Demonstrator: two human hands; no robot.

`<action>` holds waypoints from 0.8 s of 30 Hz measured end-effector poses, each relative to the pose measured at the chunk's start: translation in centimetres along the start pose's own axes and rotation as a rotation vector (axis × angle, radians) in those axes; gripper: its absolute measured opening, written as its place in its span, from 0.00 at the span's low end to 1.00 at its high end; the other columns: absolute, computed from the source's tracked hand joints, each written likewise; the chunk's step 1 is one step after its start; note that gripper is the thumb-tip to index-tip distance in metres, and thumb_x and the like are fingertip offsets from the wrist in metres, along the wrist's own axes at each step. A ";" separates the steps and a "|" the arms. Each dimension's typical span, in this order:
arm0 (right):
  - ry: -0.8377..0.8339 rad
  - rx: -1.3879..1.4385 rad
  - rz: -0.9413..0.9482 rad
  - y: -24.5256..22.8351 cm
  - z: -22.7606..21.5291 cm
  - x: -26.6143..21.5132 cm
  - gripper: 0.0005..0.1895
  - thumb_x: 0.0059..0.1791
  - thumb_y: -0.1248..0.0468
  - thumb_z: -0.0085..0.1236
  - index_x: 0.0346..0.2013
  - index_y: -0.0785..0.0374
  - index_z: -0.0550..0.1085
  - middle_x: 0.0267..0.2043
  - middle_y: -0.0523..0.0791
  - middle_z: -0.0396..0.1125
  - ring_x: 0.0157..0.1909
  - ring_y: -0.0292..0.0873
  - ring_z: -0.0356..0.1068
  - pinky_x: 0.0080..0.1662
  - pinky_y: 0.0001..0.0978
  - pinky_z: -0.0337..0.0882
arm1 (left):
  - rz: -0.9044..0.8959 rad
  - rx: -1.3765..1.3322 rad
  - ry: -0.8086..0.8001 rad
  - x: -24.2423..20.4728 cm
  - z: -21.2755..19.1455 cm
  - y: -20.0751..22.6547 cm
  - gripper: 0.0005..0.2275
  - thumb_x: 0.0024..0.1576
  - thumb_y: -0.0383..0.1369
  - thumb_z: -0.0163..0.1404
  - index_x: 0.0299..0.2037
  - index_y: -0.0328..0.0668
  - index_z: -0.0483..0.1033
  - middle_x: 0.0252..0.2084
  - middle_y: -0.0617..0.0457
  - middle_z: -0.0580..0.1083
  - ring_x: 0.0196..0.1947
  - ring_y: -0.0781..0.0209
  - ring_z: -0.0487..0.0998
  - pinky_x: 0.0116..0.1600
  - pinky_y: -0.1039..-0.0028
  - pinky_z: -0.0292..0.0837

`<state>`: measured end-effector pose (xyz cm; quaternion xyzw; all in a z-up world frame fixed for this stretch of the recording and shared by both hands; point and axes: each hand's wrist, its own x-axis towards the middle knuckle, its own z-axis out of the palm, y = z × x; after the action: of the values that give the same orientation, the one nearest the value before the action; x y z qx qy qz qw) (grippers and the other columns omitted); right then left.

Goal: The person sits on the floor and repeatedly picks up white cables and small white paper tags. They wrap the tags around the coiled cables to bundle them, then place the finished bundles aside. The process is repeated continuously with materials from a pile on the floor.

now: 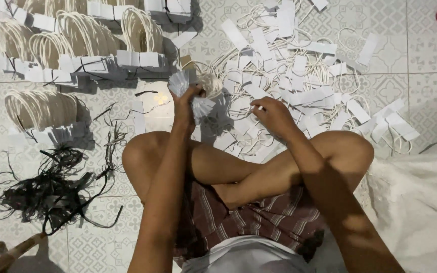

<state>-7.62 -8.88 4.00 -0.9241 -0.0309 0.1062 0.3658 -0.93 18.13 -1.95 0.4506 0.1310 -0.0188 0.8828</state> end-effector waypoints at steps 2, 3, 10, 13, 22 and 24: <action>-0.111 -0.074 -0.006 -0.4 0.8 0.4 0.15 0.53 0.63 0.56 0.55 0.56 0.78 0.52 0.49 0.73 0.52 0.54 0.73 0.55 0.46 0.70 | 0.008 -0.049 0.035 -0.6 1.4 1.2 0.36 0.52 0.23 0.57 0.69 0.55 0.51 0.33 0.49 0.66 0.31 0.58 0.67 0.42 0.65 0.71; -0.208 -0.155 -0.031 -0.7 0.9 1.1 0.17 0.55 0.62 0.53 0.58 0.58 0.76 0.60 0.49 0.70 0.58 0.57 0.71 0.59 0.49 0.68 | 0.037 -0.103 0.059 -0.4 2.3 2.2 0.35 0.51 0.22 0.55 0.68 0.53 0.52 0.34 0.48 0.66 0.31 0.58 0.67 0.42 0.67 0.71; -0.363 -0.236 0.006 2.5 2.8 3.1 0.23 0.54 0.59 0.53 0.65 0.43 0.71 0.58 0.45 0.69 0.57 0.56 0.71 0.59 0.49 0.69 | 0.091 -0.091 0.094 -0.8 3.0 2.0 0.41 0.50 0.20 0.54 0.73 0.54 0.44 0.35 0.44 0.64 0.33 0.53 0.66 0.43 0.62 0.69; -0.329 -0.297 -0.018 2.7 2.9 3.0 0.14 0.52 0.59 0.58 0.52 0.55 0.78 0.49 0.49 0.71 0.51 0.62 0.72 0.53 0.52 0.71 | 0.077 -0.041 0.059 -1.8 4.6 3.5 0.32 0.48 0.21 0.54 0.62 0.49 0.54 0.31 0.46 0.64 0.29 0.56 0.67 0.43 0.64 0.72; 0.068 0.184 -0.178 2.0 0.9 1.7 0.08 0.57 0.65 0.55 0.46 0.63 0.79 0.42 0.49 0.72 0.47 0.53 0.74 0.51 0.43 0.73 | 0.113 0.064 0.058 -2.2 4.4 3.4 0.27 0.48 0.23 0.56 0.56 0.48 0.57 0.30 0.47 0.66 0.29 0.57 0.70 0.40 0.65 0.72; 0.351 0.272 -0.265 3.4 1.0 2.3 0.03 0.55 0.69 0.61 0.41 0.61 0.81 0.33 0.47 0.70 0.30 0.42 0.67 0.36 0.34 0.67 | 0.121 0.069 0.067 -2.0 4.3 3.3 0.28 0.49 0.23 0.57 0.57 0.51 0.57 0.29 0.48 0.67 0.27 0.57 0.72 0.41 0.65 0.72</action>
<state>-5.68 -10.34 0.59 -0.8585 -0.0729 -0.1016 0.4974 -1.46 16.46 3.58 0.4882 0.1323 0.0452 0.8615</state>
